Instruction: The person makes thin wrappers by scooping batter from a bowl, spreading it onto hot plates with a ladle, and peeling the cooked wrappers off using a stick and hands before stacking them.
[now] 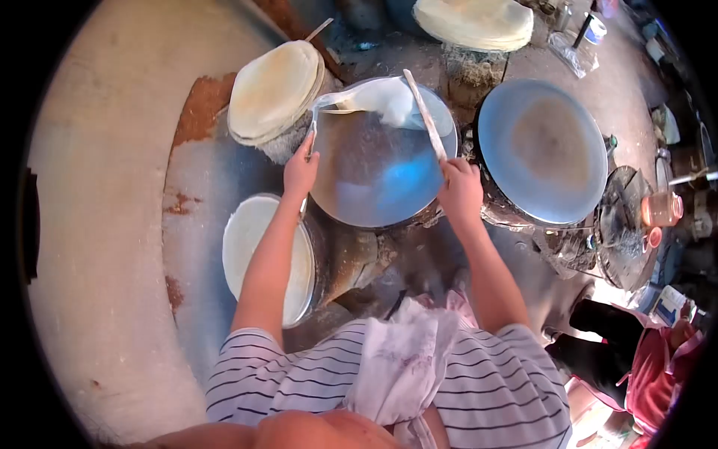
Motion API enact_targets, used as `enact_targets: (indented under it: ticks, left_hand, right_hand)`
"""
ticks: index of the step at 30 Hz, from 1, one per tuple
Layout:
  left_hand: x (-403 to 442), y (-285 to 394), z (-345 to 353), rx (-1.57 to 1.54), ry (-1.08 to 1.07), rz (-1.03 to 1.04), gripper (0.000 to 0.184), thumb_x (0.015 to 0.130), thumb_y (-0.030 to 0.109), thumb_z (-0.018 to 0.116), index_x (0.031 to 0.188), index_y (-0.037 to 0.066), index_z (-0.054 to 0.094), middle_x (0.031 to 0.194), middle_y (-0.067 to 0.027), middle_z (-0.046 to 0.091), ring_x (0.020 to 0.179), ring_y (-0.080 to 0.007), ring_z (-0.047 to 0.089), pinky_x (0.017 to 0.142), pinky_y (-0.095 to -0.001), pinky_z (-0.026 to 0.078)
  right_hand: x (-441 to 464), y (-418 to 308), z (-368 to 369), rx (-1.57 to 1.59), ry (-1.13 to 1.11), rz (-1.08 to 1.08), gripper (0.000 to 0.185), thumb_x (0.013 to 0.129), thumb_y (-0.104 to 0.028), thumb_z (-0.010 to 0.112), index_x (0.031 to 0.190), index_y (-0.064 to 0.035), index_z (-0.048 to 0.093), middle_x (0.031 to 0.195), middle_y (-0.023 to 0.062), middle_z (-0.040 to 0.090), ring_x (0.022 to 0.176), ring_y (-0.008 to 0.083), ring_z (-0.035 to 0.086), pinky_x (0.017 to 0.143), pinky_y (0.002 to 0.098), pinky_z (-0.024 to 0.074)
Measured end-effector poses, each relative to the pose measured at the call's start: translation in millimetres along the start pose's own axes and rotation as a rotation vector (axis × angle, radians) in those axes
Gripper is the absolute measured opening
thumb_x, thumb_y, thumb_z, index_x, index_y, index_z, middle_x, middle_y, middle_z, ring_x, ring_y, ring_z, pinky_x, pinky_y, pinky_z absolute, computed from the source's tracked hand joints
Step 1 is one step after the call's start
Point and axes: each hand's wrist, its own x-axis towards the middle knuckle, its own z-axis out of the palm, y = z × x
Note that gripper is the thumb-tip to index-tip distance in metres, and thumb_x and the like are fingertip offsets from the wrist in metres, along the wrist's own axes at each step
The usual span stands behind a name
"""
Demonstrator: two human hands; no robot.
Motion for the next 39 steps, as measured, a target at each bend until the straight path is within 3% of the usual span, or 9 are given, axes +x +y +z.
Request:
enact_targets:
  ticks: [5,10,15,23,27,29,37,38,39]
  left_hand:
    - [-8.4,1.7,5.7,0.097,-0.025,0.012,0.051,0.088,0.025,0.054,0.137,0.031,0.041,0.099,-0.0161,0.066,0.088,-0.0354,0.063,0.077,-0.0429,0.049]
    - [-16.9,6.9,17.6,0.004,0.023,-0.036,0.05,0.087,0.025,0.053,0.136,0.029,0.043,0.102,-0.014,0.066,0.091,-0.0356,0.062,0.079,-0.0438,0.049]
    - [-21.7,4.0,3.6,0.016,-0.007,-0.148,0.048,0.088,0.025,0.054,0.135,0.03,0.044,0.099,-0.0144,0.066,0.089,-0.0356,0.062,0.077,-0.0439,0.049]
    - [-84.0,-3.7,-12.9,-0.037,-0.017,-0.263,0.051,0.087,0.018,0.054,0.136,0.028,0.043,0.12,-0.0127,0.059,0.104,-0.0337,0.058,0.085,-0.0397,0.047]
    - [-94.7,-14.8,13.9,-0.011,0.169,-0.091,0.05,0.087,0.02,0.055,0.135,0.031,0.044,0.09,-0.0179,0.066,0.079,-0.036,0.063,0.066,-0.0459,0.048]
    - [-101.8,4.8,13.3,-0.08,0.158,-0.231,0.045,0.087,0.023,0.053,0.131,0.029,0.048,0.084,-0.0187,0.065,0.076,-0.0377,0.062,0.067,-0.0474,0.048]
    - [-160.2,63.0,27.3,-0.066,0.243,-0.494,0.046,0.088,0.021,0.051,0.133,0.032,0.045,0.077,-0.02,0.063,0.069,-0.0382,0.061,0.063,-0.0491,0.047]
    - [-161.8,83.1,13.3,-0.077,0.113,-0.686,0.049,0.087,0.019,0.057,0.134,0.029,0.046,0.098,-0.0155,0.066,0.083,-0.0321,0.065,0.071,-0.0411,0.051]
    - [-171.0,74.8,26.5,-0.062,0.234,-0.567,0.05,0.087,0.018,0.057,0.134,0.027,0.045,0.114,-0.0138,0.063,0.093,-0.0306,0.065,0.077,-0.0383,0.051]
  right_hand:
    - [23.0,-27.6,59.5,0.025,0.02,-0.062,0.034,0.072,0.002,0.053,0.102,-0.0069,0.067,0.102,0.0087,0.062,0.096,0.0305,0.055,0.082,0.0372,0.0482]
    - [6.4,11.1,30.9,-0.008,0.017,0.029,0.029,0.074,0.001,0.052,0.099,-0.005,0.066,0.101,0.0088,0.062,0.096,0.0314,0.056,0.083,0.0383,0.0472]
    - [31.5,-20.3,60.2,0.132,-0.073,-0.067,0.028,0.075,0.001,0.053,0.098,-0.0073,0.066,0.103,0.0083,0.061,0.094,0.0315,0.056,0.079,0.0403,0.048]
    - [69.6,-56.1,72.8,0.042,-0.247,-0.257,0.03,0.077,-0.002,0.053,0.102,-0.0097,0.067,0.105,0.0091,0.062,0.098,0.0309,0.057,0.084,0.0382,0.0475]
    - [85.3,12.9,10.7,0.03,-0.322,-0.367,0.03,0.077,-0.004,0.054,0.103,-0.0114,0.067,0.105,0.0056,0.064,0.093,0.0295,0.057,0.084,0.0369,0.0474]
    - [93.5,57.2,4.2,-0.035,-0.244,-0.385,0.028,0.075,-0.002,0.058,0.101,-0.0058,0.067,0.103,0.0078,0.064,0.101,0.0282,0.057,0.083,0.0364,0.0484]
    - [143.8,11.7,52.1,0.223,-0.622,-0.634,0.038,0.067,0.003,0.057,0.104,-0.0022,0.065,0.108,0.0145,0.061,0.1,0.0325,0.058,0.088,0.0381,0.0468]
    - [146.4,7.8,57.7,0.269,-0.653,-0.651,0.037,0.068,0.003,0.057,0.103,-0.003,0.065,0.108,0.0137,0.062,0.1,0.0324,0.058,0.088,0.0381,0.0469]
    - [145.6,6.5,65.4,0.318,-0.685,-0.665,0.035,0.068,0.002,0.057,0.101,-0.0038,0.066,0.108,0.0129,0.062,0.1,0.0324,0.058,0.087,0.0381,0.0469]
